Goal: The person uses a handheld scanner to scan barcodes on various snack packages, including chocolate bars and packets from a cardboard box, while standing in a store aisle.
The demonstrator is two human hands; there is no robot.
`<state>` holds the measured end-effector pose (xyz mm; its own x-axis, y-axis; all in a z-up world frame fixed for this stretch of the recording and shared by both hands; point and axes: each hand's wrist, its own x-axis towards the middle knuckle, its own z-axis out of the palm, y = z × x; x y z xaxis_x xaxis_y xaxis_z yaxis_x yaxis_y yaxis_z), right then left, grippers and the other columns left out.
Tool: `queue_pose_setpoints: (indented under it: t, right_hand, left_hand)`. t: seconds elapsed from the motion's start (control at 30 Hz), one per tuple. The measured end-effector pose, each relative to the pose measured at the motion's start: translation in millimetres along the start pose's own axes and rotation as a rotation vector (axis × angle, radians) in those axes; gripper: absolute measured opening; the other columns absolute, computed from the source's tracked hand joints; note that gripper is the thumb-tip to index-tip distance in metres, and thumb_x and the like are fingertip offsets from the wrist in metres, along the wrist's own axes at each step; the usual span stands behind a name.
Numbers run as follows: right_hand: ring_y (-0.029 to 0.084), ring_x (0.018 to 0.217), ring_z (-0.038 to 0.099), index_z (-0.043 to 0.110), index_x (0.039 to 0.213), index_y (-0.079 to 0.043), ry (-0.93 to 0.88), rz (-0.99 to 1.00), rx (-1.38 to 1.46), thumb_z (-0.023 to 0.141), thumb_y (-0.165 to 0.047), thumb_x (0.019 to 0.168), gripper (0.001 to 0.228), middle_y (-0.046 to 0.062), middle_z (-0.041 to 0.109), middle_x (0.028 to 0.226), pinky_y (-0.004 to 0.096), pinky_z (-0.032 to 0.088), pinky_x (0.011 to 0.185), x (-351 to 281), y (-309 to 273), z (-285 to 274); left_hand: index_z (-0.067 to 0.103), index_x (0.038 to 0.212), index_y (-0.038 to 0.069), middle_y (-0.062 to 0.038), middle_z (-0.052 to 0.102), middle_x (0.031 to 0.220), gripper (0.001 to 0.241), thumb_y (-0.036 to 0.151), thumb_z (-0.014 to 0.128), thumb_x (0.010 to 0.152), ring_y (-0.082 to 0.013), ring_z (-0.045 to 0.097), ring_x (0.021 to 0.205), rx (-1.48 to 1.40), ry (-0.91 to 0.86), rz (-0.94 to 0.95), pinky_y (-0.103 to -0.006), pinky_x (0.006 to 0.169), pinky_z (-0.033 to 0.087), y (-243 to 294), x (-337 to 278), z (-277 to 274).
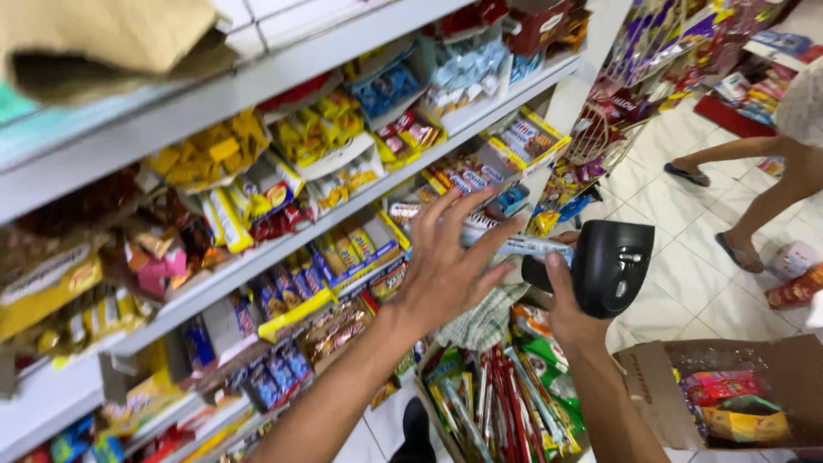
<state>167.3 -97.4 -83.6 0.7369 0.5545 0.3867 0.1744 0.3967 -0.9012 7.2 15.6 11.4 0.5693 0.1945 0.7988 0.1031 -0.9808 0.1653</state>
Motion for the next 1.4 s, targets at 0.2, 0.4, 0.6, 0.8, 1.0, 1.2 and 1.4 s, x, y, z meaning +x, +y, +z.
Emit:
queue_pose_setpoints:
  t: [0.2, 0.4, 0.6, 0.8, 1.0, 1.2, 1.4]
  right_hand:
    - [0.015, 0.106, 0.063, 0.052, 0.125, 0.001, 0.176, -0.274, 0.007, 0.065, 0.001, 0.107, 0.022, 0.008, 0.062, 0.116, 0.031, 0.057, 0.096, 47, -2, 29]
    - [0.014, 0.105, 0.065, 0.052, 0.125, -0.001, 0.23, -0.345, -0.01, 0.066, -0.001, 0.107, 0.023, 0.006, 0.062, 0.115, 0.029, 0.055, 0.095, 69, 11, 41]
    - [0.013, 0.106, 0.064, 0.057, 0.129, 0.0, 0.231, -0.292, -0.083, 0.068, -0.002, 0.103, 0.029, 0.005, 0.065, 0.117, 0.028, 0.053, 0.094, 72, 25, 53]
    - [0.013, 0.104, 0.065, 0.06, 0.126, 0.001, 0.205, -0.346, -0.161, 0.071, -0.001, 0.099, 0.03, 0.007, 0.069, 0.116, 0.028, 0.054, 0.093, 90, 21, 62]
    - [0.011, 0.106, 0.066, 0.062, 0.122, 0.0, 0.227, -0.399, -0.072, 0.072, -0.003, 0.1, 0.024, 0.005, 0.07, 0.114, 0.028, 0.055, 0.096, 118, 26, 80]
    - [0.009, 0.096, 0.066, 0.065, 0.117, 0.002, 0.232, -0.367, -0.11, 0.077, -0.004, 0.096, 0.025, 0.004, 0.071, 0.108, 0.026, 0.054, 0.087, 132, 37, 80]
    - [0.01, 0.088, 0.065, 0.066, 0.113, 0.002, 0.261, -0.41, -0.226, 0.082, -0.005, 0.093, 0.027, 0.005, 0.069, 0.101, 0.026, 0.054, 0.079, 133, 63, 71]
  left_hand:
    - [0.072, 0.127, 0.01, -0.008, 0.077, 0.122, 0.035, 0.034, 0.066, 0.102, -0.0195, 0.071, 0.106, -0.803, -0.085, -0.792, -0.0363, 0.093, 0.056, -17, -19, 63]
    - [0.048, 0.148, 0.007, -0.005, 0.066, 0.136, 0.056, 0.044, 0.045, 0.106, -0.018, 0.064, 0.127, -1.363, 0.042, -0.824, -0.0331, 0.107, 0.049, -44, 6, 118]
    - [0.059, 0.139, -0.003, -0.016, 0.071, 0.125, 0.05, 0.036, 0.05, 0.109, -0.0239, 0.068, 0.116, -1.498, 0.087, -0.959, -0.0348, 0.102, 0.052, -69, 24, 135]
    - [0.059, 0.138, -0.003, -0.013, 0.07, 0.124, 0.039, 0.026, 0.052, 0.111, -0.0184, 0.069, 0.11, -1.503, 0.066, -0.816, -0.0338, 0.101, 0.053, -89, 56, 134]
    - [0.055, 0.139, 0.001, -0.013, 0.071, 0.125, 0.037, 0.021, 0.054, 0.108, -0.0181, 0.07, 0.104, -1.586, 0.152, -0.815, -0.0338, 0.096, 0.054, -101, 81, 138]
    - [0.05, 0.14, 0.003, -0.016, 0.072, 0.124, 0.04, 0.023, 0.055, 0.106, -0.019, 0.072, 0.102, -1.667, 0.164, -0.877, -0.0345, 0.095, 0.055, -115, 85, 145]
    - [0.051, 0.136, 0.005, -0.015, 0.072, 0.121, 0.036, 0.025, 0.055, 0.106, -0.0197, 0.071, 0.1, -1.654, 0.149, -0.942, -0.0361, 0.094, 0.055, -123, 79, 156]
